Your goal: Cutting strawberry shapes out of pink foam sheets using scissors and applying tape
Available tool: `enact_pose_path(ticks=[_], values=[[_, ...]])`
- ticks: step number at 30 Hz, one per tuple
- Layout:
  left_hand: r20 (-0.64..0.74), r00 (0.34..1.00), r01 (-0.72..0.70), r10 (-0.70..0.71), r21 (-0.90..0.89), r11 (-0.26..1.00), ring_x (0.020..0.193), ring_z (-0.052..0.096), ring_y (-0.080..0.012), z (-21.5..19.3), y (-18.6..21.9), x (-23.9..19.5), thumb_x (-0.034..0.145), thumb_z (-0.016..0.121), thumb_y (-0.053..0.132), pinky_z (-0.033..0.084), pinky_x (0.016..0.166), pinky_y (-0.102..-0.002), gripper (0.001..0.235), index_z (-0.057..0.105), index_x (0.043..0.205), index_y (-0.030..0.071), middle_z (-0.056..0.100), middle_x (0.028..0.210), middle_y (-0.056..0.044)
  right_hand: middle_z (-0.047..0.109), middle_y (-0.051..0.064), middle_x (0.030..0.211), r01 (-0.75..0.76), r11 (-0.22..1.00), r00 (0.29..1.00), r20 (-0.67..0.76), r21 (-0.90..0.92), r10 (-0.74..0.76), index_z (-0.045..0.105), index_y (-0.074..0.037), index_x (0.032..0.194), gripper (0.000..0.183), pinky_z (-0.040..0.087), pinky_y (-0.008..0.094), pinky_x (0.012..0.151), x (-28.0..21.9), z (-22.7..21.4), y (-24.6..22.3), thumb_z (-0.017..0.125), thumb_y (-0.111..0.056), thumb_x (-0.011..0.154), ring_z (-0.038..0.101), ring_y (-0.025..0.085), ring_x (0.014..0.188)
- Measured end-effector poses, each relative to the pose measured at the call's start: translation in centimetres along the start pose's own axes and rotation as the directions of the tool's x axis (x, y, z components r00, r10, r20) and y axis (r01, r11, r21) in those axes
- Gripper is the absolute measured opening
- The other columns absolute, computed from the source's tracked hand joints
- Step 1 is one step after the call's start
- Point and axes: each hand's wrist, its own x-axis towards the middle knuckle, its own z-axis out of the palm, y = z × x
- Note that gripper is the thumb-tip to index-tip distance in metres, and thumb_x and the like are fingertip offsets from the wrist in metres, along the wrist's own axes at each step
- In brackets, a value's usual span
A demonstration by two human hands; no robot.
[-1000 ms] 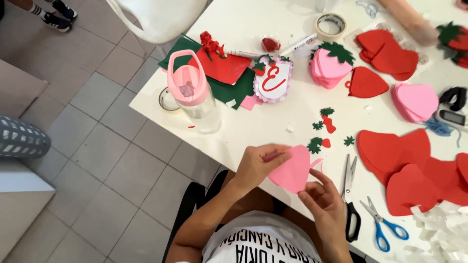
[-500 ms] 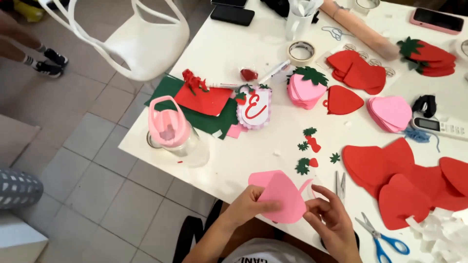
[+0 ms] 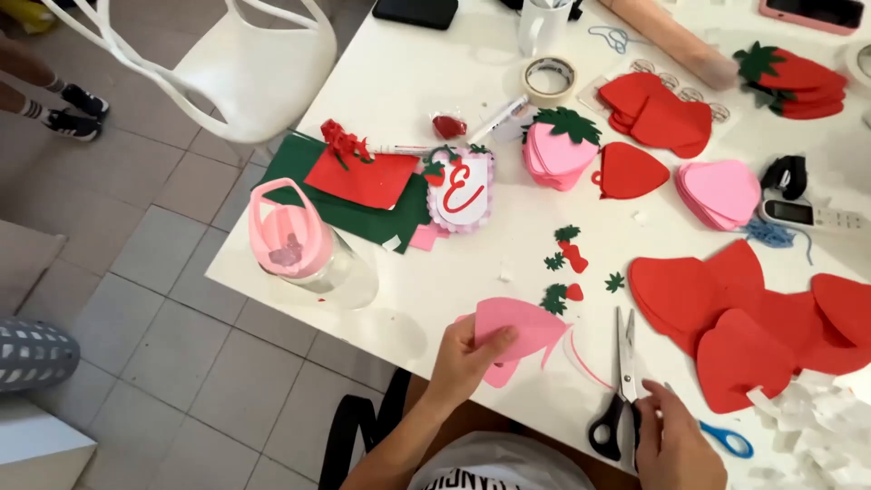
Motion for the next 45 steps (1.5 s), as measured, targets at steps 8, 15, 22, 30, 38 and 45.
enact_pose_path(ticks=[8, 15, 22, 30, 38, 45], values=[[-0.072, 0.995, 0.066, -0.073, -0.094, 0.993, 0.047, 0.035, -0.0052, 1.7, -0.8, -0.1, 0.093, 0.056, 0.028, 0.023, 0.043, -0.021, 0.039, 0.043, 0.058, 0.017, 0.034, 0.053, 0.009, 0.05, -0.003, 0.132, -0.044, 0.995, 0.918, 0.389, -0.092, 0.077, 0.045, -0.023, 0.133, 0.07, 0.056, 0.041, 0.078, -1.0, 0.1, -0.3, 0.06, -0.056, 0.074, 0.056, 0.022, 0.115], [0.023, 1.0, 0.015, -0.014, -0.049, 0.999, 0.043, 0.032, -0.0049, 2.8, -1.5, -0.2, 0.093, 0.06, 0.032, 0.018, 0.041, -0.021, 0.046, 0.043, 0.052, 0.017, 0.034, 0.048, 0.009, 0.057, -0.002, 0.118, -0.015, 0.992, 0.941, 0.335, -0.127, 0.057, 0.045, -0.027, 0.129, 0.069, 0.053, 0.049, 0.071, -1.0, 0.0, -0.1, 0.066, -0.05, 0.067, 0.066, 0.034, 0.092], [-0.158, 0.985, 0.055, -0.067, -0.082, 0.995, 0.046, 0.028, -0.006, 5.0, -3.6, -0.2, 0.089, 0.064, 0.031, 0.018, 0.043, -0.025, 0.05, 0.035, 0.051, 0.017, 0.027, 0.05, 0.008, 0.067, -0.008, 0.112, -0.587, 0.726, 0.769, 0.527, 0.358, 0.362, 0.05, -0.02, 0.128, 0.067, 0.051, 0.029, 0.082, 1.2, -9.4, -3.3, 0.072, -0.015, 0.065, 0.073, 0.014, 0.087], [0.043, 0.999, 0.026, -0.013, -0.305, 0.952, 0.063, 0.06, -0.0193, 9.7, -2.6, 0.2, 0.091, 0.058, 0.029, 0.061, 0.047, -0.037, 0.028, 0.063, 0.084, 0.002, 0.056, 0.07, -0.002, 0.057, 0.015, 0.092, -0.151, -0.095, 0.943, 0.114, 0.984, -0.312, 0.045, -0.002, 0.115, 0.074, 0.037, 0.028, 0.079, 0.3, -6.8, -1.4, 0.085, -0.046, 0.071, 0.053, 0.021, 0.084], [0.317, 0.938, -0.051, 0.14, -0.272, 0.961, 0.046, 0.058, -0.0215, 12.1, 0.4, 0.0, 0.099, 0.047, 0.025, 0.048, 0.041, -0.028, 0.034, 0.06, 0.084, -0.003, 0.059, 0.057, -0.011, 0.048, 0.006, 0.095, -0.088, 0.088, 0.968, 0.106, 0.992, -0.226, 0.049, 0.002, 0.125, 0.095, 0.043, 0.027, 0.06, 0.7, -5.7, -2.4, 0.082, -0.06, 0.06, 0.052, 0.017, 0.065], [0.327, 0.939, -0.063, 0.104, -0.134, 0.989, 0.056, 0.062, -0.0195, 12.4, -0.3, -0.6, 0.098, 0.045, 0.027, 0.051, 0.049, -0.028, 0.033, 0.062, 0.083, 0.003, 0.062, 0.063, -0.007, 0.05, 0.005, 0.088, -0.065, 0.074, 0.986, 0.075, 0.995, -0.149, 0.053, 0.002, 0.118, 0.093, 0.044, 0.026, 0.058, 0.4, -4.6, -1.4, 0.085, -0.058, 0.055, 0.051, 0.015, 0.063]])
